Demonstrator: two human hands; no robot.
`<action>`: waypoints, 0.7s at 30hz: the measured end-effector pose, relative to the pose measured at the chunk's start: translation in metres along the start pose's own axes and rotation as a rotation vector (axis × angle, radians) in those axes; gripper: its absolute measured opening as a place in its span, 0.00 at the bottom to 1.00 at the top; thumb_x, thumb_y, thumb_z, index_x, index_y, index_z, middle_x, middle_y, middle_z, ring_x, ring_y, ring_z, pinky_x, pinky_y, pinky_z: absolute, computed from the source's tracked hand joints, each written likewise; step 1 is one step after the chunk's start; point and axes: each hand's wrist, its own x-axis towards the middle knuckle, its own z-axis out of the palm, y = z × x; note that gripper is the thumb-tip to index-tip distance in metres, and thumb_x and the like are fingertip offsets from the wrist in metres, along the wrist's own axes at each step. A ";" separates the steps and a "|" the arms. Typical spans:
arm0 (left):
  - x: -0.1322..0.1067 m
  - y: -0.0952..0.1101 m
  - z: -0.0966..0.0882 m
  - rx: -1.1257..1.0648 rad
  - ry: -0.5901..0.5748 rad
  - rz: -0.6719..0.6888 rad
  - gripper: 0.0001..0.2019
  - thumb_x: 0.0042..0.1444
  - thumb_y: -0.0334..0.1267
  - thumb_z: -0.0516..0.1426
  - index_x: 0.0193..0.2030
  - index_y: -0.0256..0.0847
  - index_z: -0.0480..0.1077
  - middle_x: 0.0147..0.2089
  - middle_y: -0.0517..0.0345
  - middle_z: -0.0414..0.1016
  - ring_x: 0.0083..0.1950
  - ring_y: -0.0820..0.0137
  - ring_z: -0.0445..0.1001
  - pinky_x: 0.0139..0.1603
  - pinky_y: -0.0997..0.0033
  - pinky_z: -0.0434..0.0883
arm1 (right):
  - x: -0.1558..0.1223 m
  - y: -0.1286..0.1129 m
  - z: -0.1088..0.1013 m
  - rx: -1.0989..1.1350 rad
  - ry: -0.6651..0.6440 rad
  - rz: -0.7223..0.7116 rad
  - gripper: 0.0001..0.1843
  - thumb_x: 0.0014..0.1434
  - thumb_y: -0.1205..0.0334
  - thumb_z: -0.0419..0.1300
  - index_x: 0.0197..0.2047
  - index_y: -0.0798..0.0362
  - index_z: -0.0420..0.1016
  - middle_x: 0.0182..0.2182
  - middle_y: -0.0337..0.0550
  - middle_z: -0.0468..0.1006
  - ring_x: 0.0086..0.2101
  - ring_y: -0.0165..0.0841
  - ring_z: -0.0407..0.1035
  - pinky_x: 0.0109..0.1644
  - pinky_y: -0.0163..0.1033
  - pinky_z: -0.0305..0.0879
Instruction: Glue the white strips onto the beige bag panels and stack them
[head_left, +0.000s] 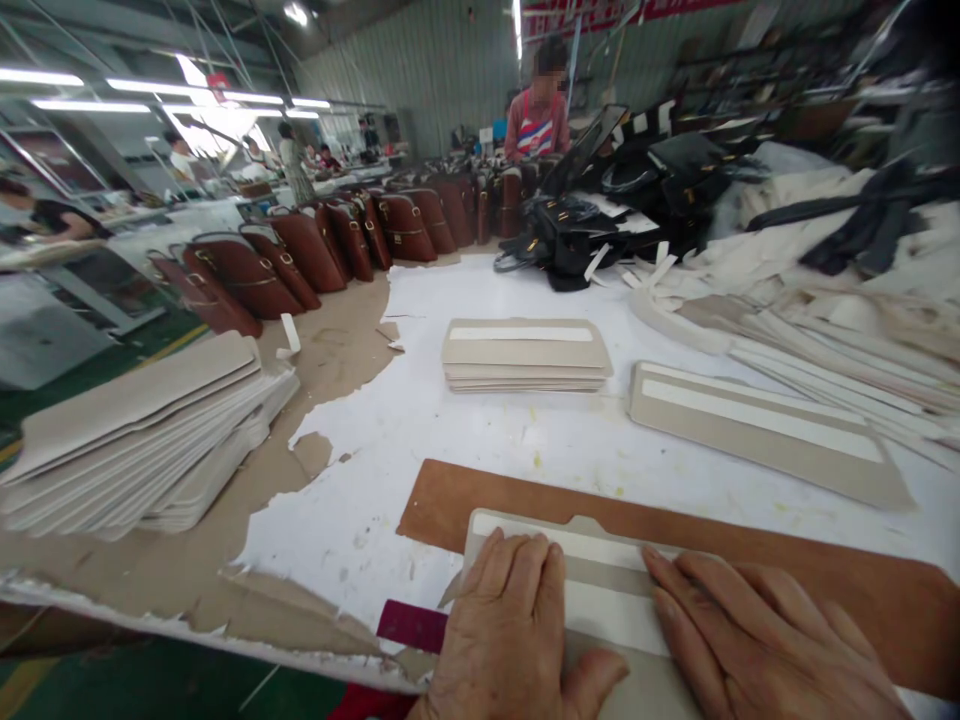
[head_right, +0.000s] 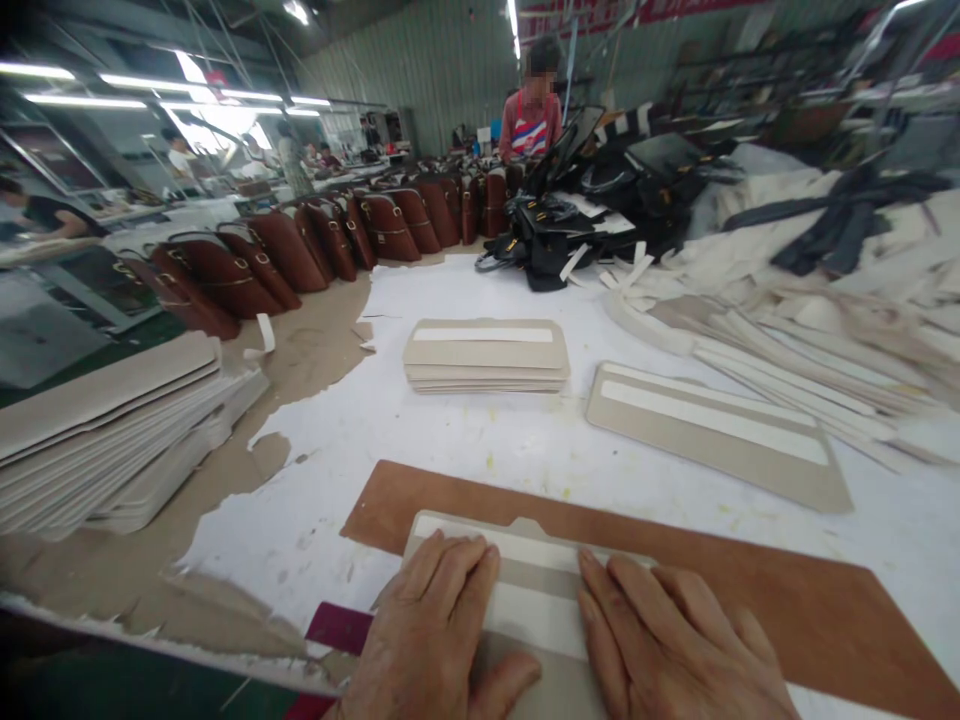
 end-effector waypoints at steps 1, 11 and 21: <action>-0.001 -0.001 -0.001 0.006 -0.018 0.001 0.36 0.63 0.63 0.60 0.59 0.26 0.74 0.55 0.35 0.80 0.54 0.46 0.80 0.56 0.43 0.83 | 0.001 0.001 -0.004 -0.019 0.003 0.002 0.21 0.70 0.67 0.48 0.55 0.53 0.81 0.47 0.50 0.84 0.43 0.50 0.71 0.35 0.49 0.57; 0.002 -0.004 -0.008 -0.139 0.036 -0.041 0.23 0.66 0.51 0.62 0.57 0.32 0.70 0.55 0.38 0.78 0.54 0.50 0.78 0.54 0.44 0.83 | -0.033 0.021 -0.018 0.006 0.044 0.372 0.22 0.77 0.54 0.48 0.53 0.53 0.82 0.45 0.49 0.85 0.43 0.48 0.74 0.41 0.53 0.67; -0.048 -0.052 -0.015 0.101 0.162 -0.142 0.33 0.70 0.48 0.54 0.75 0.34 0.54 0.67 0.31 0.73 0.65 0.40 0.75 0.58 0.32 0.79 | -0.036 -0.015 -0.009 0.087 0.123 0.331 0.26 0.76 0.50 0.52 0.67 0.59 0.71 0.61 0.56 0.79 0.57 0.48 0.75 0.56 0.53 0.76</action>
